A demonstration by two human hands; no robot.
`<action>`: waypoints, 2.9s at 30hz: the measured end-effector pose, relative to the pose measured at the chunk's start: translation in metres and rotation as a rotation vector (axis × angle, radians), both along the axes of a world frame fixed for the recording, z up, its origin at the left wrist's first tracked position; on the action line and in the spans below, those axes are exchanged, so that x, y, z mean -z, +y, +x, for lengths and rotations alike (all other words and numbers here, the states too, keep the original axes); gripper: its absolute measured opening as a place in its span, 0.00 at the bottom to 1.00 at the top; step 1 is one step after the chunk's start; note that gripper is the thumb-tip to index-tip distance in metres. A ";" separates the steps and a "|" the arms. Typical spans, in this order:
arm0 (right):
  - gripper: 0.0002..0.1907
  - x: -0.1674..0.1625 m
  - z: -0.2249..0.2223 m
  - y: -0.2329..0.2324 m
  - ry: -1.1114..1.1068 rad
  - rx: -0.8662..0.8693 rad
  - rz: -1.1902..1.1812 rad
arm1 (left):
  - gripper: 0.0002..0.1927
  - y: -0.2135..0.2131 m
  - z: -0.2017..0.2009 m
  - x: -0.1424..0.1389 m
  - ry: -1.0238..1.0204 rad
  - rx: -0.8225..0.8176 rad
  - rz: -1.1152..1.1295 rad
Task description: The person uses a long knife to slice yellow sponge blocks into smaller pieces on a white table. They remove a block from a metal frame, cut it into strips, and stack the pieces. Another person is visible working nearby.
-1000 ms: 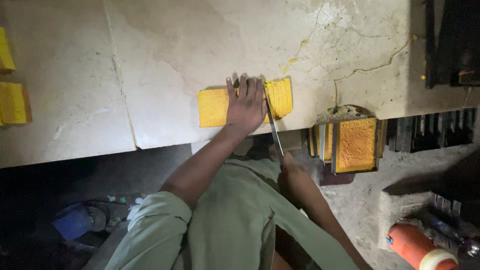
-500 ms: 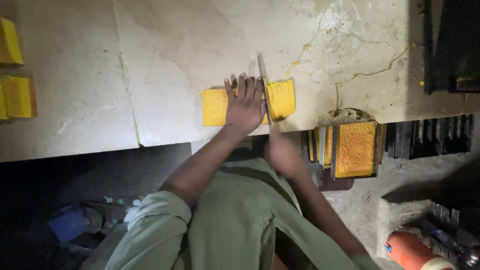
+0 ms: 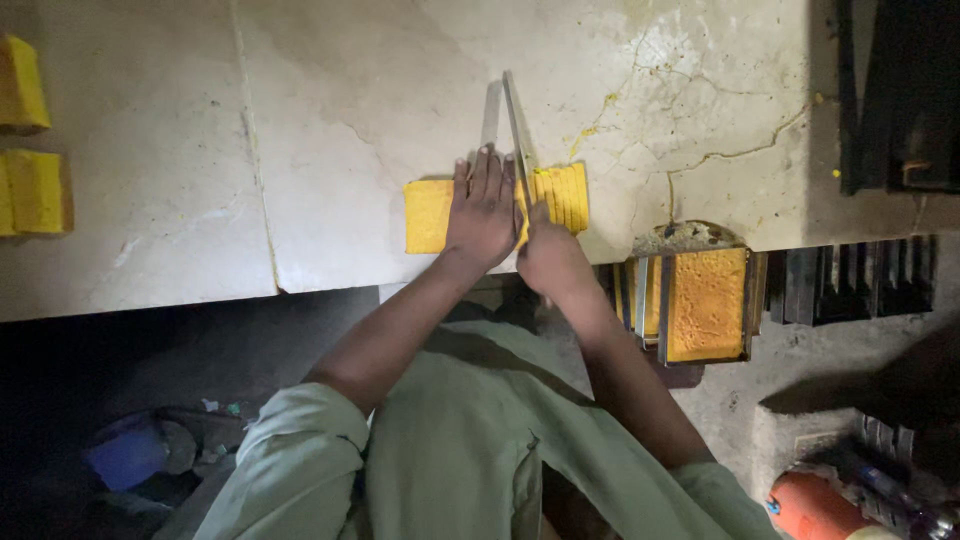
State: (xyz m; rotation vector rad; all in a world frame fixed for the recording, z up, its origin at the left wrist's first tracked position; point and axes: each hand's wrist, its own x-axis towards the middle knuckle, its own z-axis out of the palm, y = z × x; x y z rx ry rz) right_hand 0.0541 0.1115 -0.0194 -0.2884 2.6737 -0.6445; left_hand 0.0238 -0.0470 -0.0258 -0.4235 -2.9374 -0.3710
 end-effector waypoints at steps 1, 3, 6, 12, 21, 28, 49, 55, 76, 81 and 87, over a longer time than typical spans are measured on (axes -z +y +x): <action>0.30 -0.008 0.001 -0.003 -0.007 0.015 0.003 | 0.36 -0.001 0.001 -0.001 -0.008 -0.007 0.029; 0.29 -0.026 0.018 -0.002 -0.086 0.064 0.027 | 0.35 -0.003 0.000 -0.004 -0.049 -0.018 0.060; 0.21 -0.048 0.078 0.019 -0.639 0.410 -0.074 | 0.34 -0.005 0.000 -0.005 -0.112 -0.023 0.044; 0.37 -0.012 0.113 0.032 -0.119 -0.003 -0.098 | 0.34 -0.004 0.002 0.000 -0.063 -0.006 0.031; 0.27 -0.054 -0.004 -0.025 -0.344 0.164 0.026 | 0.35 -0.014 0.002 -0.006 -0.021 -0.002 0.040; 0.33 -0.081 0.111 0.015 -0.376 0.023 -0.019 | 0.33 -0.017 0.001 -0.005 -0.065 0.005 0.022; 0.43 -0.081 0.122 0.008 -0.166 -0.063 -0.103 | 0.29 -0.029 0.007 -0.005 0.022 -0.016 0.046; 0.43 -0.019 0.066 -0.018 -0.349 0.074 0.013 | 0.34 -0.031 0.009 0.001 0.038 -0.012 0.067; 0.44 -0.016 0.067 -0.032 -0.252 0.060 0.009 | 0.34 -0.043 0.013 0.001 -0.053 -0.038 0.091; 0.37 -0.058 0.003 -0.062 -0.174 0.021 -0.056 | 0.36 -0.051 0.011 -0.004 -0.072 -0.028 0.010; 0.46 -0.116 0.064 -0.055 -0.543 0.060 0.120 | 0.34 -0.056 0.016 -0.018 -0.091 -0.078 0.022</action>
